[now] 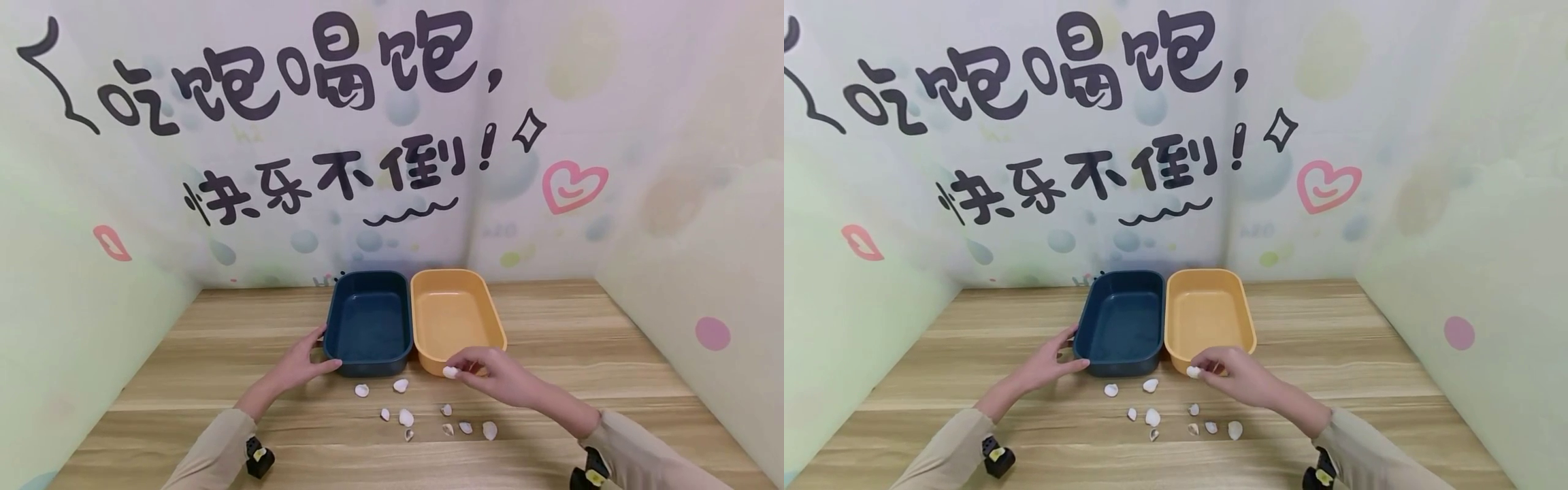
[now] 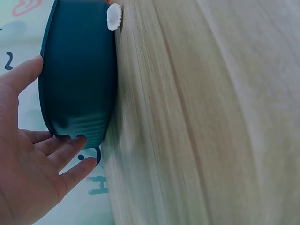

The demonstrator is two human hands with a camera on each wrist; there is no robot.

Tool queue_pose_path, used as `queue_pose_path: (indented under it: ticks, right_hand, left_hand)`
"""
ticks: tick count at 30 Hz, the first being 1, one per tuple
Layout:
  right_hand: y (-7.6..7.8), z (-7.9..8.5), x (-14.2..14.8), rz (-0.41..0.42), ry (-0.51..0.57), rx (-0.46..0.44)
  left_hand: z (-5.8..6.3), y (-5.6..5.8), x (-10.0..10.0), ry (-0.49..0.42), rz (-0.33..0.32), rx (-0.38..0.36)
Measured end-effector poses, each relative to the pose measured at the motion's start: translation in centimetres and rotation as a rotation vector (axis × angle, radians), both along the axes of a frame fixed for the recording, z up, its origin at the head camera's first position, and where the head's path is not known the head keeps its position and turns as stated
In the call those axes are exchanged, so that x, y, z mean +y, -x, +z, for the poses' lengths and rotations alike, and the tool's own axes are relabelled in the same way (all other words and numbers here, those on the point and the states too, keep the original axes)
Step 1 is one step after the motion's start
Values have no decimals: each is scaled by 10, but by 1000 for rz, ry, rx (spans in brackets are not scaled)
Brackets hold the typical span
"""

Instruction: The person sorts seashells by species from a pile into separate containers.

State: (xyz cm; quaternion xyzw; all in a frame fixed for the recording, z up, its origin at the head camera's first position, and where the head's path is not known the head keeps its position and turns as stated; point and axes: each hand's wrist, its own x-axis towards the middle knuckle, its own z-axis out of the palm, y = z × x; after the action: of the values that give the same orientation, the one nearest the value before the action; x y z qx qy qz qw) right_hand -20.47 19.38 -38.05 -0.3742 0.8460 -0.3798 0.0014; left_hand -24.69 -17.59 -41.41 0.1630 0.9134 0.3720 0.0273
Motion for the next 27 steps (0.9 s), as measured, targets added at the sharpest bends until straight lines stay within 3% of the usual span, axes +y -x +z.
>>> queue_pose_path:
  ticks: [12,19,27]
  right_hand:
    - [17,10,-27,4,20,-16]
    - [36,9,-46,8,28,23]
    - [54,9,-63,-18,29,0]
  left_hand:
    - [-1,0,-2,-20,3,-16]
    - [2,0,-5,-12,6,-1]
    - [2,0,-2,1,-3,-4]
